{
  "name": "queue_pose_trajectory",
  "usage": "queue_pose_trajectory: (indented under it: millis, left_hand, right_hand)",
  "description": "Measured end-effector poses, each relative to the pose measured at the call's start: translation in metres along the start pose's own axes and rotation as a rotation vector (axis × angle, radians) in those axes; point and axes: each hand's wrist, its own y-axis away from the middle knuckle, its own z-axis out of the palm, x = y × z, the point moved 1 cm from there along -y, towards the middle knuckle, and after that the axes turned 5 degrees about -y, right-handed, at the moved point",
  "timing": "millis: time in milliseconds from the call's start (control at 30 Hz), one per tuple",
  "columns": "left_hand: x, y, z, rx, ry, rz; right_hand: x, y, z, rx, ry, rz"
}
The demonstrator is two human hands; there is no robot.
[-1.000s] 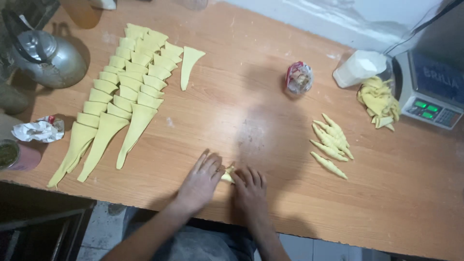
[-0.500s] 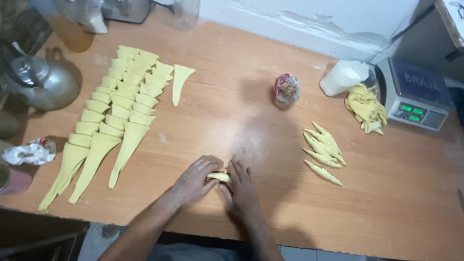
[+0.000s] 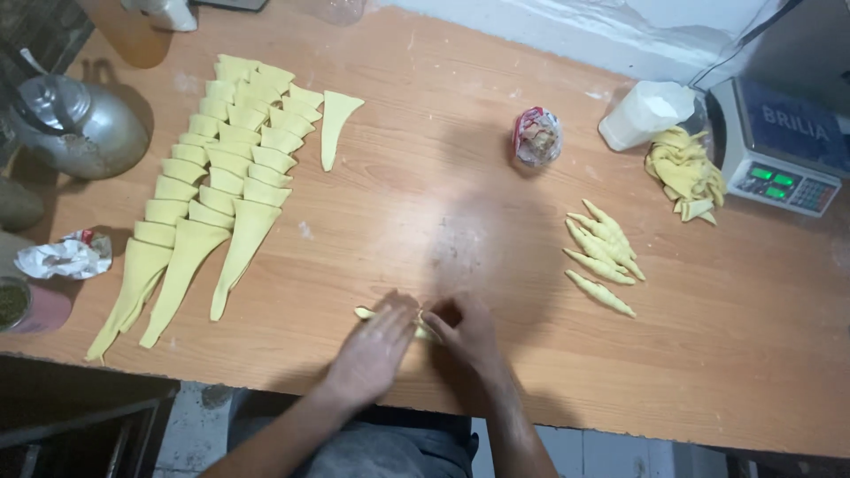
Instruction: Rolling triangular pieces of dough into crescent shapes and arranging them on a baking tray.
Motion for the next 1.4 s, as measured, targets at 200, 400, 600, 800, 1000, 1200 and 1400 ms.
queue_pose_trajectory:
  millis: [200,400,600,800,1000,1200,1400]
  left_hand:
    - [0.025,-0.026,-0.023,-0.112,0.302,-0.122]
    - [-0.03,-0.142,0.037,-0.189,0.073,-0.229]
    - [-0.082,-0.187,-0.01,-0.157,0.613,-0.289]
    - [-0.061,-0.162,-0.038,-0.176,0.07,-0.023]
    - [-0.075,-0.186,-0.065,-0.39,0.51,-0.265]
    - [-0.268,-0.221,-0.033,-0.218,0.309,-0.758]
    - [-0.408,-0.245,0.073,-0.092,-0.138,-0.555]
  right_hand:
    - [-0.039,-0.035,-0.019,0.204,0.315,0.104]
    - [0.04,-0.019,-0.032,0.677,0.053,-0.295]
    - [0.061,0.056,0.006,0.219,-0.673,0.38]
    - [0.023,0.021,0.001,0.117,-1.152,0.469]
    - [0.021,-0.007,-0.082,0.445,-0.808,0.653]
    - [0.153,-0.023,-0.247,0.736,0.311,0.599]
    - [0.212,-0.028,-0.266,0.638,0.529,0.546]
